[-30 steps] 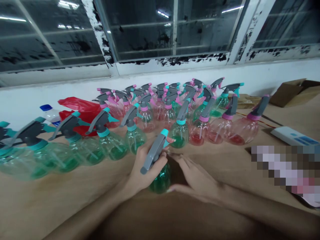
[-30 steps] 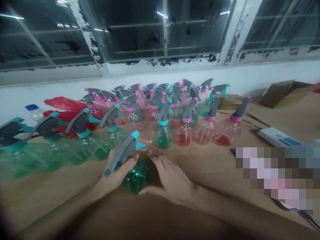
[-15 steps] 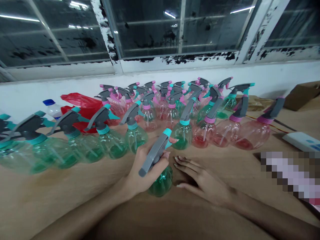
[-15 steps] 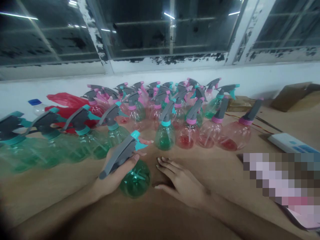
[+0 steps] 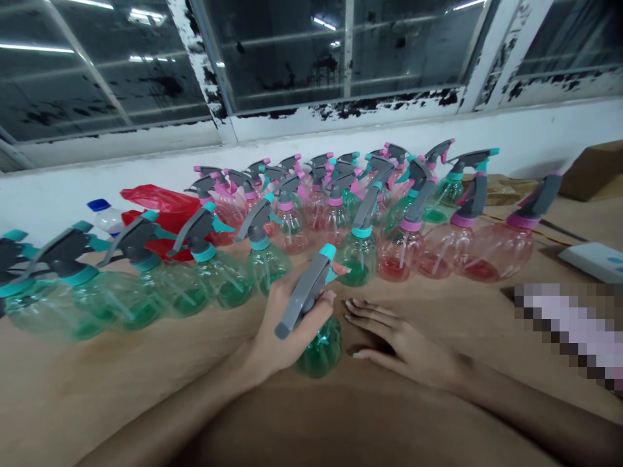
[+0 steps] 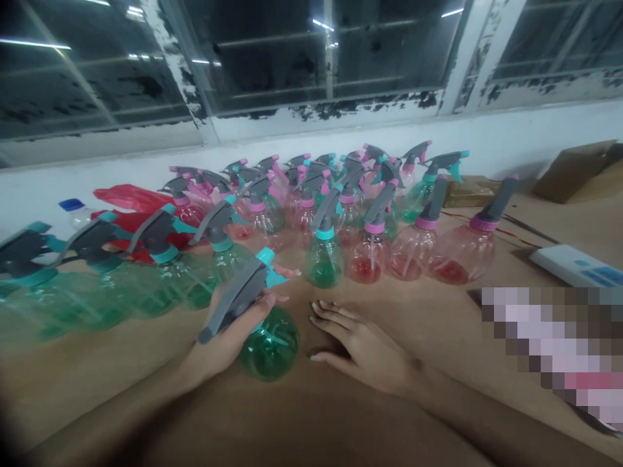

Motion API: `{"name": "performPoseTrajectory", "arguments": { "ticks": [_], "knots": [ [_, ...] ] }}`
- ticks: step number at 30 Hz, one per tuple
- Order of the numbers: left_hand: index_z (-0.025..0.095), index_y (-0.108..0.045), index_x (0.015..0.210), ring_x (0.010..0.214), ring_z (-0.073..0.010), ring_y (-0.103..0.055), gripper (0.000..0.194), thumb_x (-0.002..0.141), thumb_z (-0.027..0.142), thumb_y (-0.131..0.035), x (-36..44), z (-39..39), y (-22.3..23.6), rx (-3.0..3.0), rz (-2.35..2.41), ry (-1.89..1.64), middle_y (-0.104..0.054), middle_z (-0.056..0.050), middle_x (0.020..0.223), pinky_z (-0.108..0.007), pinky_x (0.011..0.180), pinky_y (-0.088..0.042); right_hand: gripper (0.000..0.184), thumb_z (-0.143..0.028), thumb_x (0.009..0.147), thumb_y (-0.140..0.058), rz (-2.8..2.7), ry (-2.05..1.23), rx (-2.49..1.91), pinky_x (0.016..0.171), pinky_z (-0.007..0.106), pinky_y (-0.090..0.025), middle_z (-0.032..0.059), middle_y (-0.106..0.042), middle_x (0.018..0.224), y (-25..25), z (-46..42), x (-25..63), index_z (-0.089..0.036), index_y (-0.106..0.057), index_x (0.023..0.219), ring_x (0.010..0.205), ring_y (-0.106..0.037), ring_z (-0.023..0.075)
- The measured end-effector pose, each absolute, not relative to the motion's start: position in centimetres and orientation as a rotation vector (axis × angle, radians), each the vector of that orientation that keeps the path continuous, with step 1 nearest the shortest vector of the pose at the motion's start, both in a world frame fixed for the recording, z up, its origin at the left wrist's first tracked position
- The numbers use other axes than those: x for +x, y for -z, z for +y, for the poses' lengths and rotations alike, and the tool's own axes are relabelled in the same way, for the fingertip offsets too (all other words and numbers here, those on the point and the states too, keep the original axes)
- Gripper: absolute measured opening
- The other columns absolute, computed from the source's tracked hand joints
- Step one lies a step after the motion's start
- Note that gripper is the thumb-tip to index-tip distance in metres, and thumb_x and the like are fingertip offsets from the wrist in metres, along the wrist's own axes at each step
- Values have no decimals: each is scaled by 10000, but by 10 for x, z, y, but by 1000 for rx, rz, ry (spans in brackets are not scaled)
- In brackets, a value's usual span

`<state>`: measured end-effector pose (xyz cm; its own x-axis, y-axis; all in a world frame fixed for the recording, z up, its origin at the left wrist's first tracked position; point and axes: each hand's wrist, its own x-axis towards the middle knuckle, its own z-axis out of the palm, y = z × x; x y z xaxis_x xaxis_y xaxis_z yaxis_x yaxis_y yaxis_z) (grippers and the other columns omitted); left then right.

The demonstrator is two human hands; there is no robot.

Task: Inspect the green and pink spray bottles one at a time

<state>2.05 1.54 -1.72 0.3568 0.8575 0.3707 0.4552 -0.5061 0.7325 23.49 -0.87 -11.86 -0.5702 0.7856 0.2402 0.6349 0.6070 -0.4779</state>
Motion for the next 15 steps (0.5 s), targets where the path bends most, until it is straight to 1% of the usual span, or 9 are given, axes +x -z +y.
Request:
{"name": "performPoseTrajectory", "arguments": {
  "ticks": [3,8,9,11,15],
  "knots": [
    [266,-620,967,630,-182,-617,209,819,257,-473,20,14,13,2111,1127,-1023,-627,0,718,-355,654,-547,596,-465,880,-541,-2394,-489,-1100,1093,474,-335,71,-434,1440,121,-7,237,-227,-384,1404,1340,-364,234],
    [247,-594,785,735,-196,-636,143,787,209,-457,14,14,7,2133,1014,-980,-647,-10,759,-354,704,-530,595,-454,876,-553,-2385,-509,-1094,1095,476,-328,63,-423,1448,124,-7,238,-248,-378,1406,1345,-353,233],
    [247,-592,775,737,-198,-636,141,783,210,-456,13,14,7,2136,1008,-974,-646,-10,752,-358,709,-529,596,-455,876,-552,-2387,-511,-1097,1094,479,-327,61,-420,1449,124,-7,238,-251,-375,1408,1346,-351,234],
    [259,-617,839,707,-194,-626,174,785,219,-456,12,15,9,2142,1015,-959,-640,-6,741,-364,706,-534,601,-458,877,-550,-2391,-513,-1100,1093,483,-329,59,-419,1450,123,-7,238,-252,-367,1411,1347,-351,234],
    [283,-623,1056,645,-183,-607,287,814,262,-470,14,18,14,2119,1087,-985,-629,-7,753,-359,677,-548,587,-461,884,-537,-2399,-510,-1116,1095,480,-326,57,-417,1452,121,-8,237,-248,-374,1408,1348,-349,231]
  ]
}}
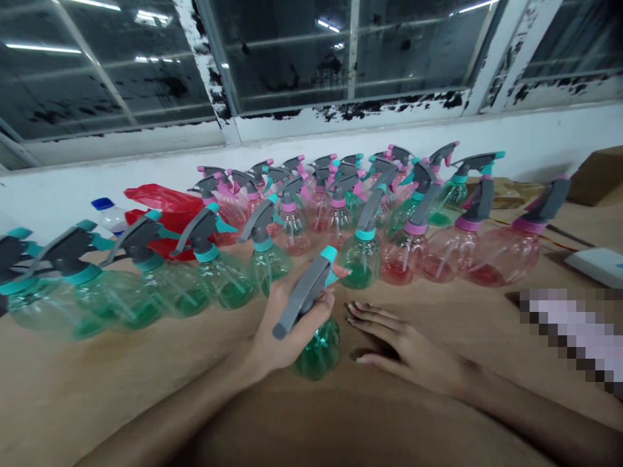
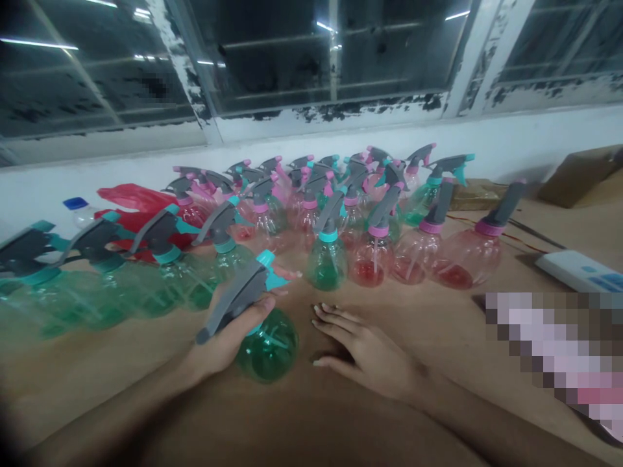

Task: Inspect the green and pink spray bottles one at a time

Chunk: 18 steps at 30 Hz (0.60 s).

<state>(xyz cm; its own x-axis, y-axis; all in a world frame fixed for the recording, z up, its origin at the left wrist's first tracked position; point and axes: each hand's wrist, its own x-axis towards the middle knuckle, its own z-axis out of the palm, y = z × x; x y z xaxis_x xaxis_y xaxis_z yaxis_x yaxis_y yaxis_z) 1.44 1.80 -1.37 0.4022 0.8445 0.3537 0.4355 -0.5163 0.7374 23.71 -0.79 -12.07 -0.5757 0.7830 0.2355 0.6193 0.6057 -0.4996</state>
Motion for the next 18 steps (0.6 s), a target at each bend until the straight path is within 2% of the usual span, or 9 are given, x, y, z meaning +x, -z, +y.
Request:
{"name": "performPoseTrajectory", "arguments": {
  "ticks": [6,14,18],
  "knots": [
    [295,-601,1110,629,-180,-606,292,848,311,-473,15,19,18,2120,1122,-995,-602,-5,737,-351,648,-549,585,-473,889,-522,-2407,-499,-1132,1098,470,-326,58,-421,1449,117,-9,236,-234,-381,1404,1348,-348,225],
    [272,-609,910,566,-165,-566,151,828,300,-486,14,18,17,2147,1140,-1018,-594,4,699,-331,597,-522,586,-487,896,-503,-2415,-514,-1161,1106,457,-321,56,-395,1463,118,-9,236,-215,-387,1401,1354,-339,219],
    [261,-601,923,545,-157,-537,151,825,286,-488,14,18,16,2157,1136,-1012,-576,13,671,-307,556,-482,585,-480,895,-511,-2404,-525,-1132,1111,449,-311,51,-397,1464,120,-8,236,-230,-380,1407,1353,-341,223]
  ]
}}
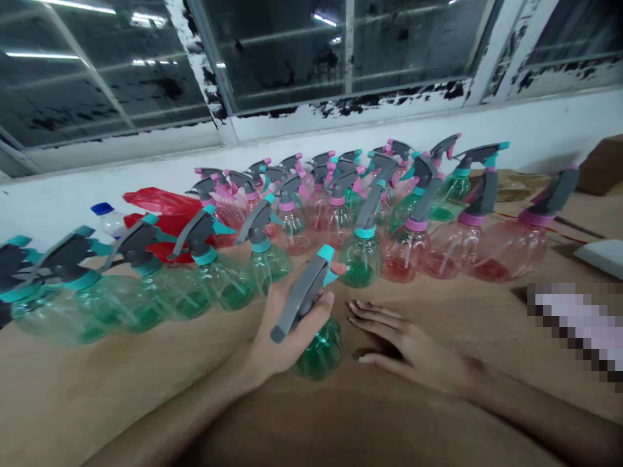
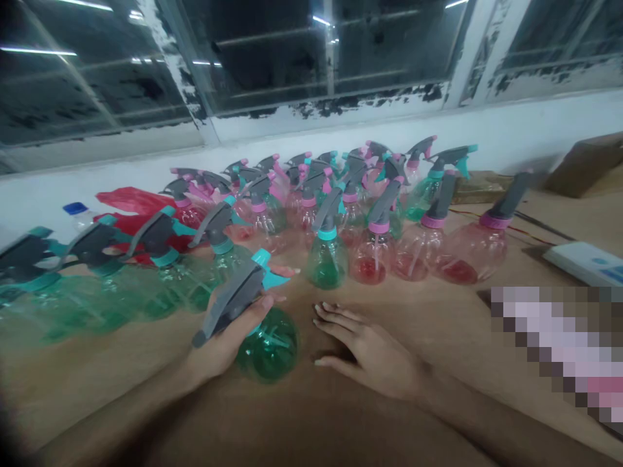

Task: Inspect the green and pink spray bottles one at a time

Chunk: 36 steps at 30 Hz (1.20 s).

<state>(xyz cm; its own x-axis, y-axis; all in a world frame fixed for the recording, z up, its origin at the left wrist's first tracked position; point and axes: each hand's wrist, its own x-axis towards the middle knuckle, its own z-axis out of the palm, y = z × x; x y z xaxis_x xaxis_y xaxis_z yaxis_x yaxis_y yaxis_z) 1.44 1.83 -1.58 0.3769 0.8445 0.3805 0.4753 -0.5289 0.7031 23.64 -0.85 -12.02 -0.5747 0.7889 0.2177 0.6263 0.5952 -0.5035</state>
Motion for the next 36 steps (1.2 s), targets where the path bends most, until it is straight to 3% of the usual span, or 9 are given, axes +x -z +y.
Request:
{"name": "performPoseTrajectory", "arguments": {
  "ticks": [11,21,26,36],
  "knots": [
    [279,-595,1069,518,-141,-477,269,829,222,-486,15,18,17,2132,1029,-1050,-525,35,647,-284,540,-423,590,-499,893,-500,-2419,-525,-1149,1114,438,-309,36,-387,1470,119,-8,236,-230,-383,1406,1356,-335,216],
    [273,-599,1058,506,-135,-460,256,833,216,-490,15,19,16,2107,1025,-1049,-496,42,623,-276,528,-409,601,-502,896,-494,-2432,-496,-1139,1118,442,-302,29,-383,1473,124,-7,238,-243,-351,1420,1361,-326,208],
    [252,-618,939,498,-135,-470,179,801,218,-510,16,18,15,2111,1024,-1097,-544,30,627,-277,515,-415,599,-493,901,-492,-2425,-505,-1138,1114,450,-307,38,-386,1472,122,-8,237,-236,-346,1423,1360,-327,212],
    [274,-587,1095,527,-140,-499,266,856,224,-482,15,18,18,2127,1020,-1039,-515,38,631,-276,532,-430,596,-485,888,-518,-2389,-528,-1120,1113,440,-309,36,-401,1464,125,-7,237,-255,-361,1416,1355,-338,215]
  ]
}}
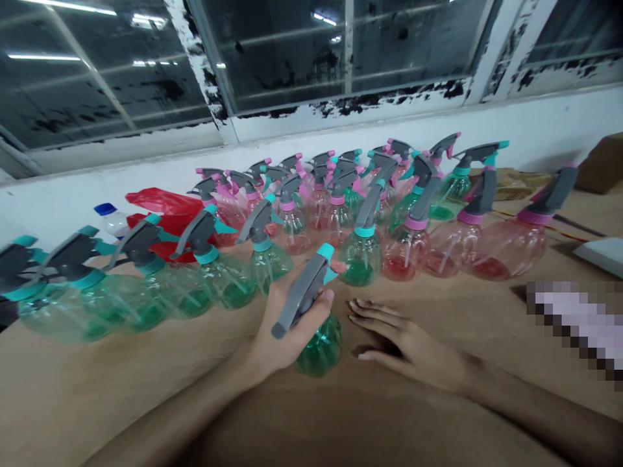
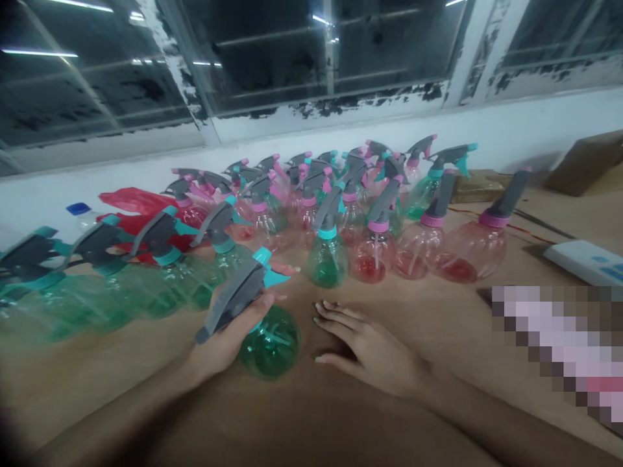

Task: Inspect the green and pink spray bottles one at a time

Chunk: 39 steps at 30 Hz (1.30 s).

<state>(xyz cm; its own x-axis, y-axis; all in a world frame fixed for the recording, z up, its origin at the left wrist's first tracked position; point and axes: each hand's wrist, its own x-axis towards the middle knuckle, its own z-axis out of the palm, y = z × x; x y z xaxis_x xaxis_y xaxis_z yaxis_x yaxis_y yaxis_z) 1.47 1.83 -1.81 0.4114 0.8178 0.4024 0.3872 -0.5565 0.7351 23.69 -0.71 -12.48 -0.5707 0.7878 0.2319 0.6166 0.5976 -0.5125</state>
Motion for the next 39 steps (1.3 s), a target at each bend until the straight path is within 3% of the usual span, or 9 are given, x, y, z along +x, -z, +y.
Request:
{"name": "performPoseTrajectory", "arguments": {
  "ticks": [11,20,30,39],
  "knots": [
    [269,-594,907,604,-154,-528,87,842,285,-538,14,17,17,2076,1055,-1054,-540,27,684,-305,609,-467,602,-490,898,-500,-2412,-516,-1135,1113,445,-308,37,-382,1474,124,-7,238,-247,-340,1425,1360,-328,210],
    [217,-607,833,756,-195,-640,98,831,261,-519,8,19,11,2071,925,-975,-660,-30,806,-320,682,-503,570,-477,894,-514,-2390,-494,-1124,1105,460,-323,34,-413,1456,123,-8,237,-258,-382,1404,1348,-351,225],
    [262,-608,1055,547,-155,-531,233,833,276,-540,14,17,15,2053,1096,-1038,-589,20,662,-296,547,-449,591,-501,897,-493,-2408,-513,-1143,1105,443,-325,52,-417,1453,117,-8,236,-229,-375,1409,1350,-347,217],
    [254,-577,833,515,-142,-471,50,825,272,-532,14,16,14,2046,1065,-1048,-526,33,611,-289,515,-422,600,-487,891,-512,-2389,-524,-1117,1103,448,-324,45,-419,1452,121,-8,237,-247,-354,1419,1348,-351,220]
  ]
}}
